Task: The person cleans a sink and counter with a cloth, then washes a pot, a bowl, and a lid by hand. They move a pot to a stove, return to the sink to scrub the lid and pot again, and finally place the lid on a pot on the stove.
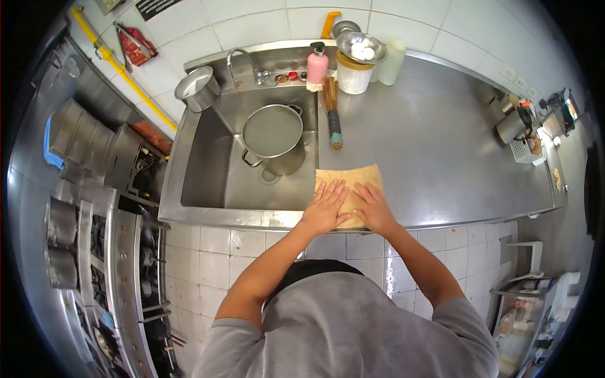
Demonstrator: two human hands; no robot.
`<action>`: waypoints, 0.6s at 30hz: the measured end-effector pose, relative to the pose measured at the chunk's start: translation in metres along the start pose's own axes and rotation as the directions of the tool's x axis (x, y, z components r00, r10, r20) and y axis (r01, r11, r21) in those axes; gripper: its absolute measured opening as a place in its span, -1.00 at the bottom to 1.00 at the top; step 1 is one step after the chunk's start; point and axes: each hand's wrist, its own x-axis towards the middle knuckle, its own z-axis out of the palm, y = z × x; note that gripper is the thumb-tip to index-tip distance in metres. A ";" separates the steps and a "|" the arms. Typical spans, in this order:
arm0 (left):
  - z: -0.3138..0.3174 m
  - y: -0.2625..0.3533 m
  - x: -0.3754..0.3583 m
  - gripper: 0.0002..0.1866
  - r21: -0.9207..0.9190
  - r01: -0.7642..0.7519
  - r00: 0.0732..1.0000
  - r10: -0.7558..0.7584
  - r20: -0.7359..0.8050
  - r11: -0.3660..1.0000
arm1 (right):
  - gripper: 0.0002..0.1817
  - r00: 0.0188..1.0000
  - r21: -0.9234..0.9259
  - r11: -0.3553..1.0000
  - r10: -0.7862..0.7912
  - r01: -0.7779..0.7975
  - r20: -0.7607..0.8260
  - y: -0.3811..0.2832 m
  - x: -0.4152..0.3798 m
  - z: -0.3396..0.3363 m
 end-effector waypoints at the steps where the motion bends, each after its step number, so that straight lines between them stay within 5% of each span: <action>1: -0.006 0.002 -0.007 -0.17 -0.022 -0.032 0.999 0.032 0.019 0.999 | -0.43 1.000 -0.075 0.997 -0.025 0.026 0.016 -0.007 -0.011 0.000; 11: 0.005 -0.002 -0.030 -0.22 -0.118 -0.051 0.999 0.050 -0.007 0.992 | -0.31 0.949 -0.130 0.991 0.042 -0.001 0.312 -0.021 -0.018 -0.009; 14: -0.018 -0.012 -0.052 -0.29 -0.233 -0.116 0.993 0.107 -0.048 0.966 | -0.37 0.938 -0.074 0.997 0.033 -0.008 0.346 -0.009 -0.011 -0.013; 15: -0.037 -0.018 -0.067 -0.51 -0.228 -0.167 0.970 0.117 -0.215 0.959 | -0.45 0.948 0.034 0.995 0.075 -0.090 0.310 0.006 -0.010 -0.009; 16: -0.054 -0.030 -0.087 -0.51 -0.229 -0.154 0.969 0.103 -0.223 0.961 | -0.53 0.950 0.146 0.974 0.127 -0.174 0.285 0.008 -0.005 -0.005; 17: -0.071 -0.044 -0.110 -0.62 -0.369 -0.045 0.996 0.011 -0.093 0.928 | -0.53 0.948 0.143 0.975 0.120 -0.168 0.296 -0.004 0.004 -0.005; 18: -0.084 -0.058 -0.139 -0.71 -0.490 0.077 0.997 -0.059 0.052 0.868 | -0.63 0.938 0.229 0.913 0.304 -0.337 0.169 -0.024 0.020 -0.013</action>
